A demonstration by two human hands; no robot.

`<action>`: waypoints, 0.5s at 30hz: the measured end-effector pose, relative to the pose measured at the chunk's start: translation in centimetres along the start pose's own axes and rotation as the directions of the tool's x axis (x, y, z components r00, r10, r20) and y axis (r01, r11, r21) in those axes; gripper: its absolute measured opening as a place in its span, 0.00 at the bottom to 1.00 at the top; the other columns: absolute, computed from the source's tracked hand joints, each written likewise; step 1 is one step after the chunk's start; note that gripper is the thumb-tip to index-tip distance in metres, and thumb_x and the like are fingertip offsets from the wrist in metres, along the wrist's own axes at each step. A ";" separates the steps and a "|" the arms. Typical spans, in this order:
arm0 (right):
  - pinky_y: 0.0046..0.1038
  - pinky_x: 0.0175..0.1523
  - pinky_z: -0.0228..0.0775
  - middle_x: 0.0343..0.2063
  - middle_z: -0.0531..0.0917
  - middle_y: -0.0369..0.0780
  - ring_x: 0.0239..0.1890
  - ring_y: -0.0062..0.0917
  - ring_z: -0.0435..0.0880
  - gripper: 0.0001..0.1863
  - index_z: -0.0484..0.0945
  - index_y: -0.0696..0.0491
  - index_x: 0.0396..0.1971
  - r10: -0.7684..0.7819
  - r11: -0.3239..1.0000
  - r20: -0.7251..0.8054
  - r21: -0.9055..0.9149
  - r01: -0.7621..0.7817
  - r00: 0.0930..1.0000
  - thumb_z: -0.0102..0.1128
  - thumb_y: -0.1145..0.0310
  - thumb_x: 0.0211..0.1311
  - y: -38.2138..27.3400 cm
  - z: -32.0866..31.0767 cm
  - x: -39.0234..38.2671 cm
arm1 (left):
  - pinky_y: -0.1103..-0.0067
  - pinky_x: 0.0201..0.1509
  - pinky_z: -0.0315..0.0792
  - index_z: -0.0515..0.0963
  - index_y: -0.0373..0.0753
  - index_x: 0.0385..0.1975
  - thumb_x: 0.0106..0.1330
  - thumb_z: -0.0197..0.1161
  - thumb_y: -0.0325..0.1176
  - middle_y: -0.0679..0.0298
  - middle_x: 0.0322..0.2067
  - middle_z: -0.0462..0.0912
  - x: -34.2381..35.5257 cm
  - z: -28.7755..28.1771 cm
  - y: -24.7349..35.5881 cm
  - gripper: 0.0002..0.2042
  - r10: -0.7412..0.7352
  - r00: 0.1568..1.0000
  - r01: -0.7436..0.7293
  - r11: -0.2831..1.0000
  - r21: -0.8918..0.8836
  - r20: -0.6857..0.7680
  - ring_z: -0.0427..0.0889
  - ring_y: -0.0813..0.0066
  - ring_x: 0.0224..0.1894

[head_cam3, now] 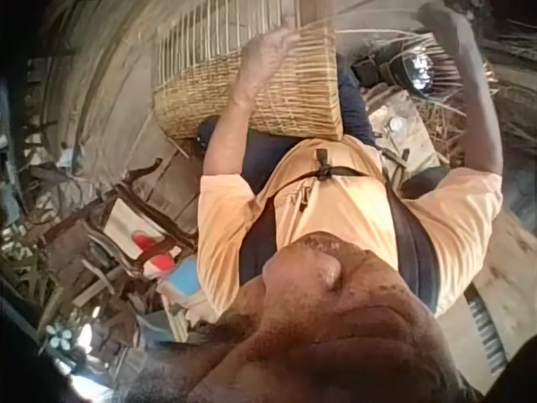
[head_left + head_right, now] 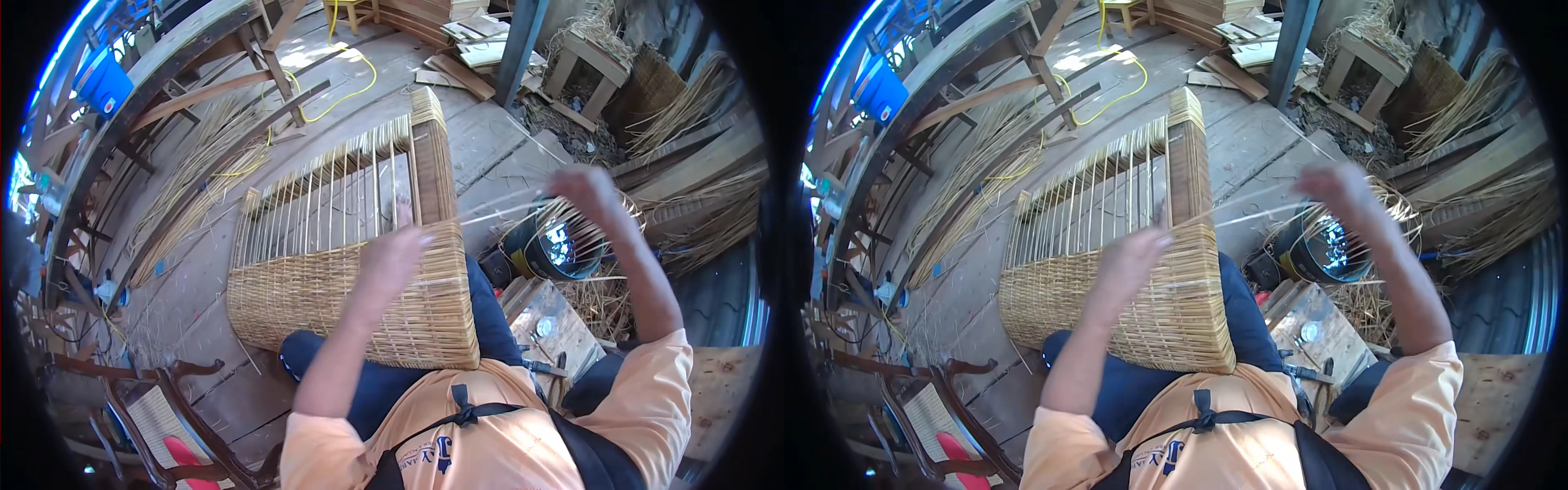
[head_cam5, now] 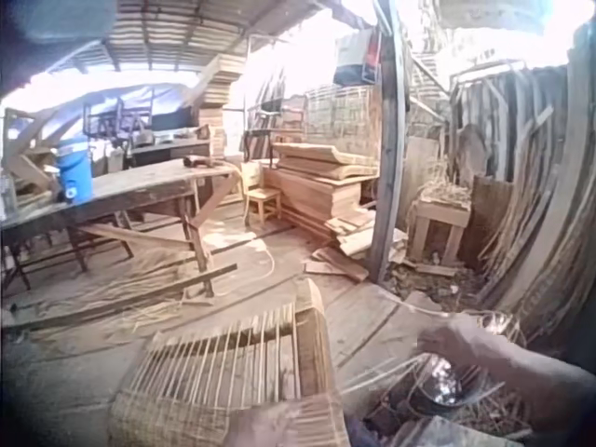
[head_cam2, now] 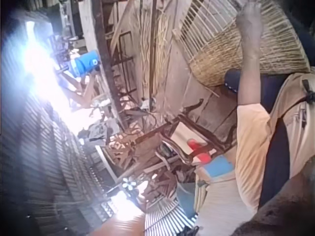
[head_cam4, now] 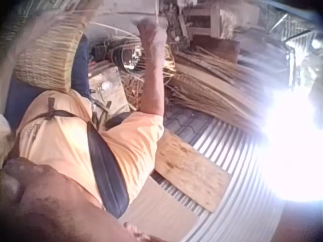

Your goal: The recorder is weaving bamboo strips onto a circular frame to construct a birdcage.

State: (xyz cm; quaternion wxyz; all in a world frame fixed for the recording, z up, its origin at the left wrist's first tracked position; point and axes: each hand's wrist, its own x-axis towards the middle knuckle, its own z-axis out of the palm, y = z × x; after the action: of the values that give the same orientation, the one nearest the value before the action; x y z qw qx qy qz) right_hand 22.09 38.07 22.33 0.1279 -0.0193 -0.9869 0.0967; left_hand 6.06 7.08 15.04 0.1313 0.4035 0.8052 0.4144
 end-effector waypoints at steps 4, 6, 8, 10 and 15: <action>0.39 0.45 0.64 0.40 0.78 0.40 0.44 0.35 0.74 0.11 0.80 0.51 0.33 0.329 0.693 0.026 -0.685 -0.223 0.944 0.61 0.60 0.54 4.7 -0.6 -1.3 | 0.65 0.33 0.72 0.78 0.38 0.31 0.64 0.54 0.35 0.52 0.25 0.80 -2.8 -0.4 -7.6 0.09 -0.178 0.961 0.165 0.983 0.081 0.209 0.80 0.55 0.29; 0.39 0.56 0.57 0.48 0.75 0.39 0.54 0.37 0.68 0.20 0.76 0.51 0.42 0.073 0.962 -0.038 -0.260 -0.081 0.997 0.64 0.59 0.49 -0.2 4.1 0.9 | 0.64 0.33 0.71 0.78 0.38 0.28 0.64 0.54 0.39 0.52 0.26 0.80 -2.5 1.0 -4.1 0.11 -0.014 0.968 -0.020 0.991 0.130 0.252 0.79 0.53 0.28; 0.41 0.59 0.56 0.40 0.78 0.42 0.49 0.36 0.73 0.19 0.74 0.50 0.42 -0.143 0.990 0.086 -0.006 0.144 0.986 0.64 0.61 0.48 -8.9 9.3 3.1 | 0.64 0.33 0.71 0.77 0.39 0.27 0.63 0.55 0.42 0.53 0.25 0.79 -0.7 2.4 -2.1 0.13 0.083 0.955 -0.097 0.995 0.035 0.286 0.78 0.52 0.26; 0.37 0.49 0.68 0.32 0.81 0.42 0.39 0.34 0.79 0.12 0.78 0.52 0.35 -0.154 0.988 0.306 0.067 0.140 0.939 0.61 0.64 0.49 -9.5 9.0 2.5 | 0.65 0.33 0.71 0.77 0.38 0.25 0.64 0.55 0.42 0.54 0.23 0.79 0.1 1.4 -1.4 0.13 0.103 0.959 -0.101 0.995 -0.024 0.264 0.78 0.53 0.25; 0.36 0.38 0.73 0.25 0.81 0.40 0.32 0.36 0.81 0.06 0.78 0.51 0.25 0.022 0.987 0.238 -0.159 0.017 0.971 0.55 0.67 0.50 -1.8 6.3 2.2 | 0.70 0.31 0.69 0.78 0.38 0.23 0.63 0.54 0.39 0.57 0.20 0.78 1.0 -2.7 -5.8 0.13 -0.196 0.918 0.225 0.973 -0.045 0.344 0.75 0.60 0.23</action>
State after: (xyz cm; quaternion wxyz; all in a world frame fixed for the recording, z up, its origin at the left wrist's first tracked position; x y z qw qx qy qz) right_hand 18.35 35.21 17.20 0.0061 -0.0190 -0.9996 0.0192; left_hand 0.78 4.44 12.38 0.3278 0.3735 0.7914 0.3560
